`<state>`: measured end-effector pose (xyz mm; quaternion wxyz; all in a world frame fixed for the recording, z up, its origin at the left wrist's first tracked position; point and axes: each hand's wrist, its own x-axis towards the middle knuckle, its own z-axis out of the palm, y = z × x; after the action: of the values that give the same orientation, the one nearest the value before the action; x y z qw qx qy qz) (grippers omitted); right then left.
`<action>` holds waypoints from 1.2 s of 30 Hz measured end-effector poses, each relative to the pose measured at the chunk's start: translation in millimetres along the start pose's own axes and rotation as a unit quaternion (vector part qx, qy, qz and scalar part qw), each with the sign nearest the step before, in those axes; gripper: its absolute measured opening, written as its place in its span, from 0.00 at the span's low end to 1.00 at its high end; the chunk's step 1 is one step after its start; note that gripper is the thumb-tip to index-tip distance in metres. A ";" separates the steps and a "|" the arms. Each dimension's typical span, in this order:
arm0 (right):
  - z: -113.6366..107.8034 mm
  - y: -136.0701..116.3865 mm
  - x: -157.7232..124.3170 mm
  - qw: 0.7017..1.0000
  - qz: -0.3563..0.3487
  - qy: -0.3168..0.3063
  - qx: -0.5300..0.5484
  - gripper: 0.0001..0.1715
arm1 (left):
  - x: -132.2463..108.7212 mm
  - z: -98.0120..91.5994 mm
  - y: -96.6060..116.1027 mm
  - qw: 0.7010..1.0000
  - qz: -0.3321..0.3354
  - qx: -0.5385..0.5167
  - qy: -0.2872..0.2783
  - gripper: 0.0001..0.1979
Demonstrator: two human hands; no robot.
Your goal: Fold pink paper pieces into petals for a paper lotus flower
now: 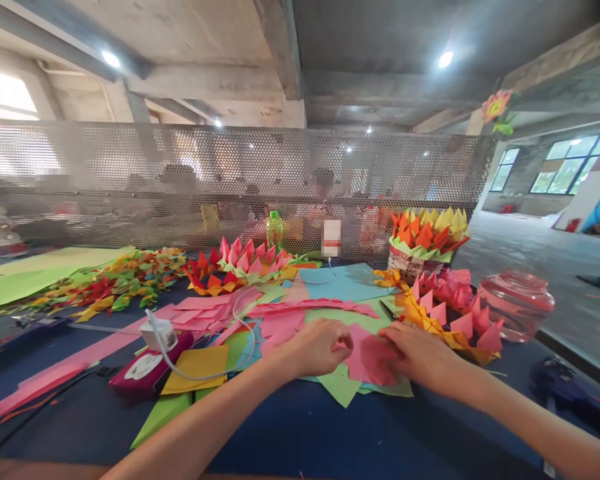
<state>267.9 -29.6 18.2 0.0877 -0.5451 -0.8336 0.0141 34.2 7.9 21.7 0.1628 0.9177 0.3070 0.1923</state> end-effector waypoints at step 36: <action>-24.5 6.5 -89.6 0.976 0.089 0.166 0.109 0.16 | -9.4 22.2 14.8 0.957 -0.114 -0.262 0.037 0.12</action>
<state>312.7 -110.4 29.8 0.2817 -0.5992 -0.7491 0.0219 44.8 -13.2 6.1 0.4071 0.7938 0.3542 0.2804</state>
